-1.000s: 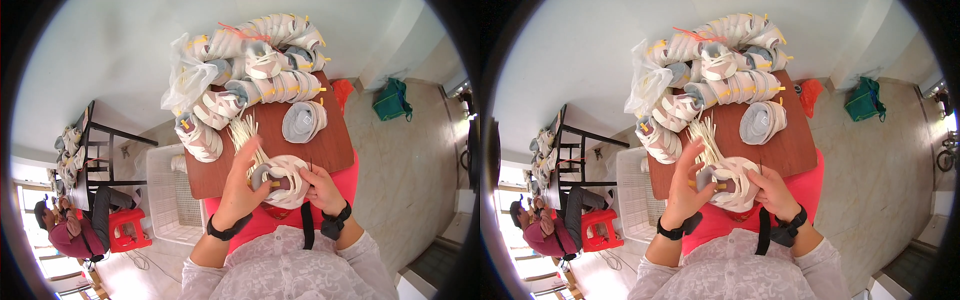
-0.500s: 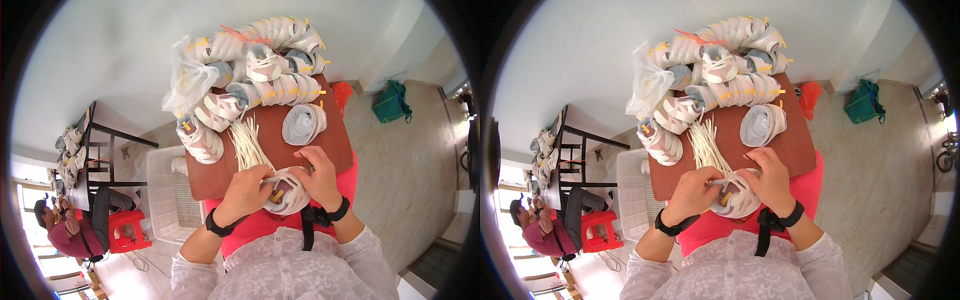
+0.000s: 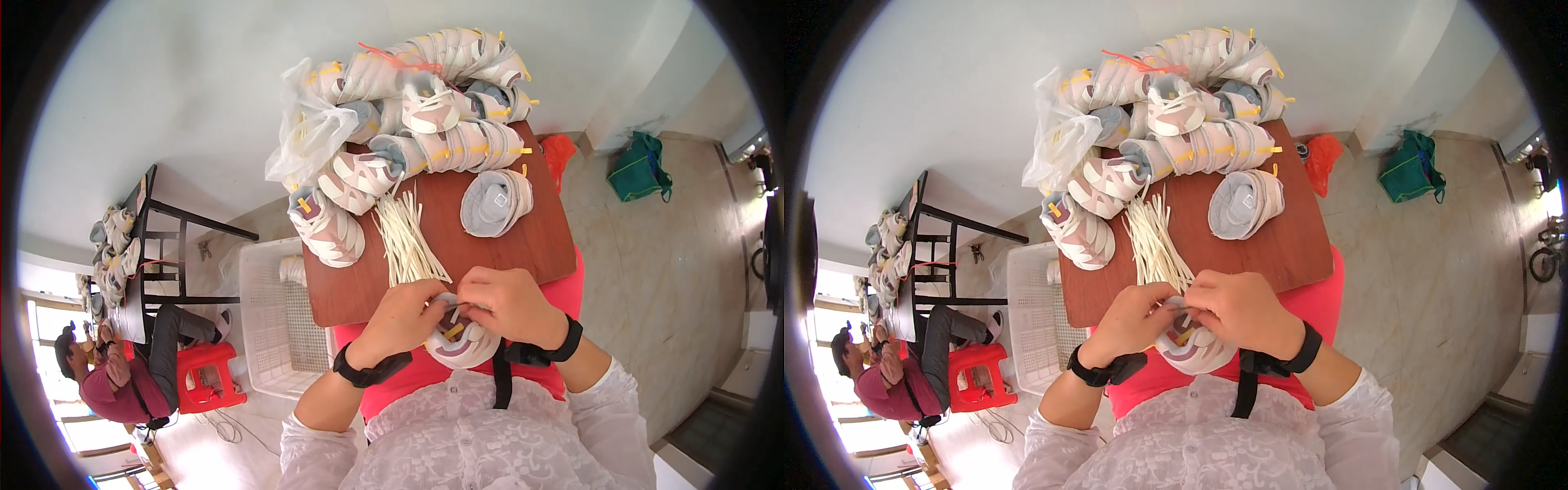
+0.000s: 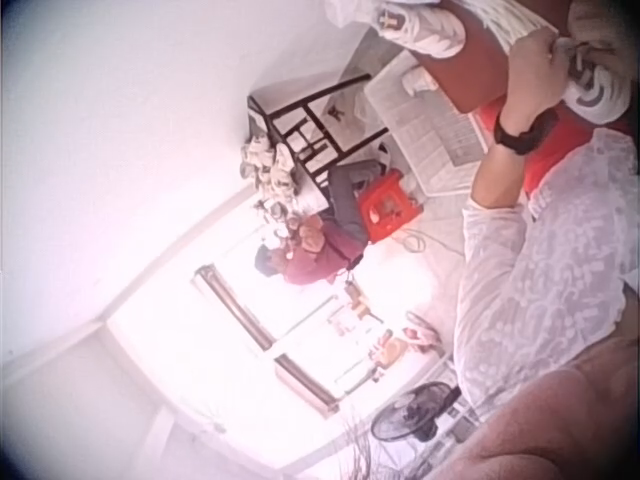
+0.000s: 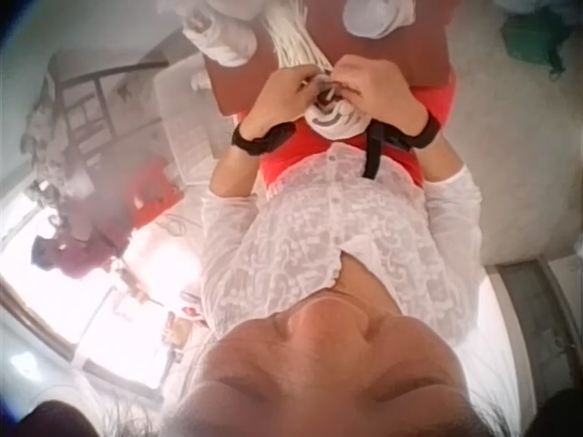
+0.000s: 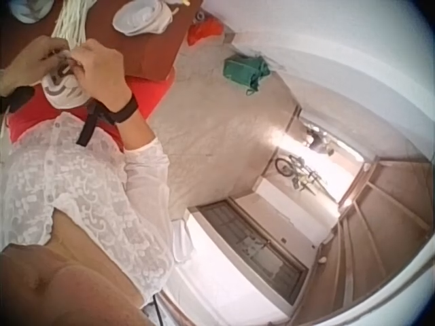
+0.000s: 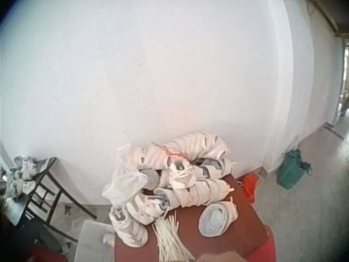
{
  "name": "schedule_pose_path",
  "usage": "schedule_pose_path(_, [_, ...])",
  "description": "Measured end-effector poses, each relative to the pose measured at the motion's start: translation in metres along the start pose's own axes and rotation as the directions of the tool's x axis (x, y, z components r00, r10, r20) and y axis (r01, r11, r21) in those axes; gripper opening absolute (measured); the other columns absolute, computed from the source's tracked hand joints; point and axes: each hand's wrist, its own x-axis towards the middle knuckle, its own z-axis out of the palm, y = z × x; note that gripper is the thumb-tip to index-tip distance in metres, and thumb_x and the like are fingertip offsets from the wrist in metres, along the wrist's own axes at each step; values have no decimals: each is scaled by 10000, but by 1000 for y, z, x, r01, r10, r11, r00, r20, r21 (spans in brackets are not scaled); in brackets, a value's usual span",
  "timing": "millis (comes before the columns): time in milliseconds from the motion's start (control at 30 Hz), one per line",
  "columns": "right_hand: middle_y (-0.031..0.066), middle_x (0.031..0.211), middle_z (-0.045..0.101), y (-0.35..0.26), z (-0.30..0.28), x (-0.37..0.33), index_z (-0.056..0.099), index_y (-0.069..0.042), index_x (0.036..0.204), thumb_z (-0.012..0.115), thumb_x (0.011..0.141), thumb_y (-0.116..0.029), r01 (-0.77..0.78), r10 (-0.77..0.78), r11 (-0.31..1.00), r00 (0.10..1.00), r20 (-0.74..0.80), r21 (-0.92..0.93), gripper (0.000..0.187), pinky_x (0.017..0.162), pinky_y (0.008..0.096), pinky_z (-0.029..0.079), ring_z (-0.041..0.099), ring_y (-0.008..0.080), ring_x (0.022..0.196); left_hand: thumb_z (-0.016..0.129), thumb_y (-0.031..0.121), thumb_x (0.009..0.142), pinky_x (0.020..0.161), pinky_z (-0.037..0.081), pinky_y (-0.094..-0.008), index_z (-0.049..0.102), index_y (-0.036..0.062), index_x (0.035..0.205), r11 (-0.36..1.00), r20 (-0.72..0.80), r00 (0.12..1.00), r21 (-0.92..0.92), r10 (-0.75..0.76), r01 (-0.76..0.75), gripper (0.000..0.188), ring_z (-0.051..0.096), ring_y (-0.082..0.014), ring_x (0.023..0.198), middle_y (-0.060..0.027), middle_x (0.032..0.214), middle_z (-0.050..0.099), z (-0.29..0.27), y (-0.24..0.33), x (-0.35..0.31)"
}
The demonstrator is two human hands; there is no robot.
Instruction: Lacing and assembling shoe components in a footwear manufacturing facility.
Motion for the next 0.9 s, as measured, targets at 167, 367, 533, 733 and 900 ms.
schedule_pose_path(167, [6,892,598,-5,0,0,681,-139,814,700,675,-81,79,-79,994,997,-5,-72,153,552,313,495,620,201,682,527,75,844,589,471,-284,630,-23,915,990,59,996,-121,-72,78,160,572,-130,612,-91,698,629,-1,-5,1])
schedule_pose_path(367, [-5,897,593,1,6,-4,672,-144,790,718,697,-132,71,-71,997,996,-62,-14,104,558,322,500,622,204,685,505,60,881,630,467,-241,625,-33,946,921,106,989,-365,-106,138,164,560,-78,706,-26,796,632,0,-9,-2])
schedule_pose_path(533, [25,912,587,-3,10,-6,650,-115,822,712,685,-106,60,-60,998,994,-90,-1,151,567,328,495,619,227,694,484,72,918,613,449,-220,625,-25,958,934,45,997,-349,-69,80,176,548,-59,695,-13,771,617,3,-14,-2])
schedule_pose_path(733, [65,928,575,15,42,-24,604,-66,937,708,618,-82,23,-15,967,999,-37,252,335,621,336,495,618,259,790,446,111,963,509,336,-176,614,-2,934,753,39,981,-635,-189,170,205,420,-9,572,45,634,497,19,-11,-1])
schedule_pose_path(900, [82,867,626,1,72,-33,574,-12,947,712,693,-115,-194,297,640,955,-6,744,307,674,290,479,610,207,758,426,106,976,488,298,-192,601,7,947,736,-314,923,-675,-222,-52,203,351,-12,554,52,622,430,41,-16,1])
